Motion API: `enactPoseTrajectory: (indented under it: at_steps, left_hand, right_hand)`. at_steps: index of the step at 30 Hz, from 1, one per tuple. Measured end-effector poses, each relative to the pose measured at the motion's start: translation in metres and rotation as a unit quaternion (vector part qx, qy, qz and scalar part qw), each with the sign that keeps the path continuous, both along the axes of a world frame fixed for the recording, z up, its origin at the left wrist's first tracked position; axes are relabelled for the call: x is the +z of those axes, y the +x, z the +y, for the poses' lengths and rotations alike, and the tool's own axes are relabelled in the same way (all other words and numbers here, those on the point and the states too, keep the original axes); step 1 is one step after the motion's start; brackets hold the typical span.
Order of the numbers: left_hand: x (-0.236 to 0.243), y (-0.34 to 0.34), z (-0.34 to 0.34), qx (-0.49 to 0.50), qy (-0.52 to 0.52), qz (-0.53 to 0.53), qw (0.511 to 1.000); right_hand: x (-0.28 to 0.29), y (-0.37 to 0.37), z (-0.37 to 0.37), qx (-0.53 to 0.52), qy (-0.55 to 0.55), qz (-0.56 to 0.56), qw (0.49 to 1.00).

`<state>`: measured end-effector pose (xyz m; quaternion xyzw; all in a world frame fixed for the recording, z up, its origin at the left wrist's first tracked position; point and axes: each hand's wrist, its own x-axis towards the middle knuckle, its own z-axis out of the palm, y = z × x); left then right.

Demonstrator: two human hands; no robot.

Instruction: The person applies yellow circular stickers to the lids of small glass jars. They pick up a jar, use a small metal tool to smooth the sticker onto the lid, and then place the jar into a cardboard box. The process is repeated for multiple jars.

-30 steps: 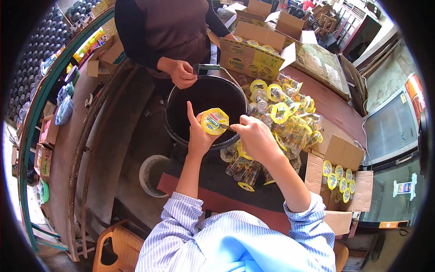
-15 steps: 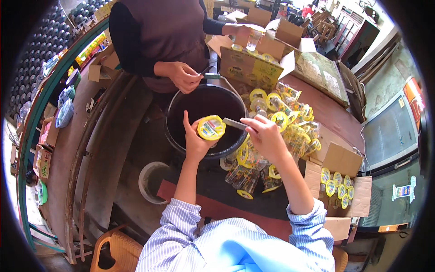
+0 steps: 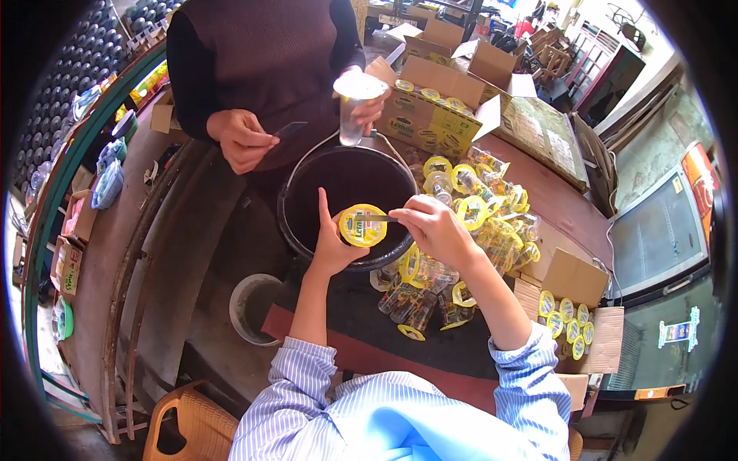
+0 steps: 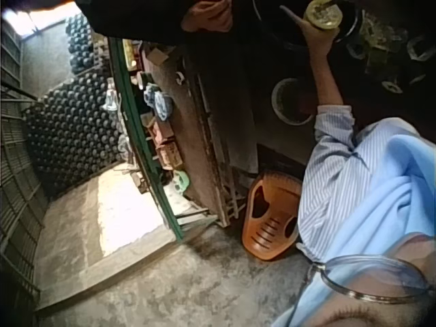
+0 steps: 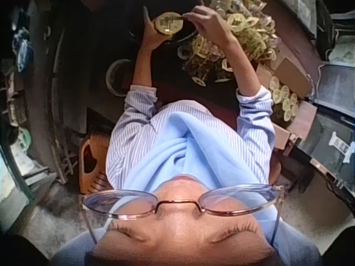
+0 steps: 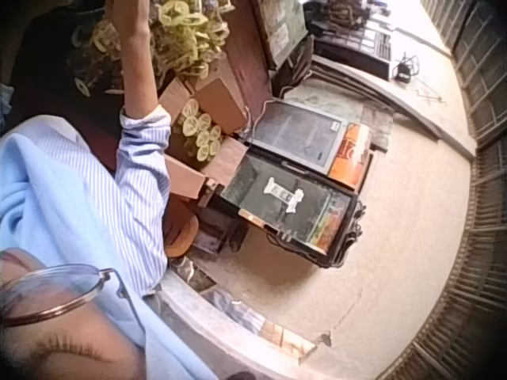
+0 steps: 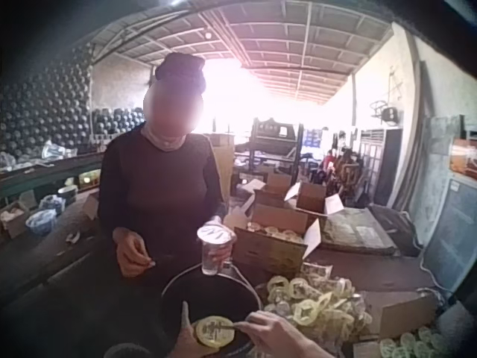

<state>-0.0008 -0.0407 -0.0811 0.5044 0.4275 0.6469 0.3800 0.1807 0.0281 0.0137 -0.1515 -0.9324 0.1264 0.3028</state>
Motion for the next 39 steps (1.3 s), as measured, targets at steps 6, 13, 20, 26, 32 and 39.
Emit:
enactPoseTrajectory:
  at_steps: [6,13,20,26,32,39]
  left_hand:
    - [0.002,0.001,0.0,-0.009,-0.021,0.011,1.0]
    - [0.009,0.001,-0.002,-0.025,-0.025,0.021,0.999]
    - [0.01,0.002,-0.001,-0.028,-0.017,0.014,0.999]
    - [0.006,0.001,0.002,-0.037,-0.004,0.017,0.999]
    - [0.011,0.002,0.001,-0.032,-0.019,0.041,0.998]
    - [0.011,0.002,0.001,-0.036,-0.017,0.043,0.998]
  right_hand:
    - [0.001,-0.006,0.001,0.008,0.007,-0.012,1.0]
    - [-0.002,-0.012,0.002,0.01,0.021,-0.006,1.0]
    - [-0.003,-0.014,0.003,0.013,0.023,-0.011,1.0]
    - [-0.005,-0.011,0.002,0.013,0.018,-0.002,1.0]
    - [-0.005,-0.009,0.002,0.011,0.003,-0.018,1.0]
    - [-0.003,-0.01,0.003,0.017,0.016,-0.033,0.999]
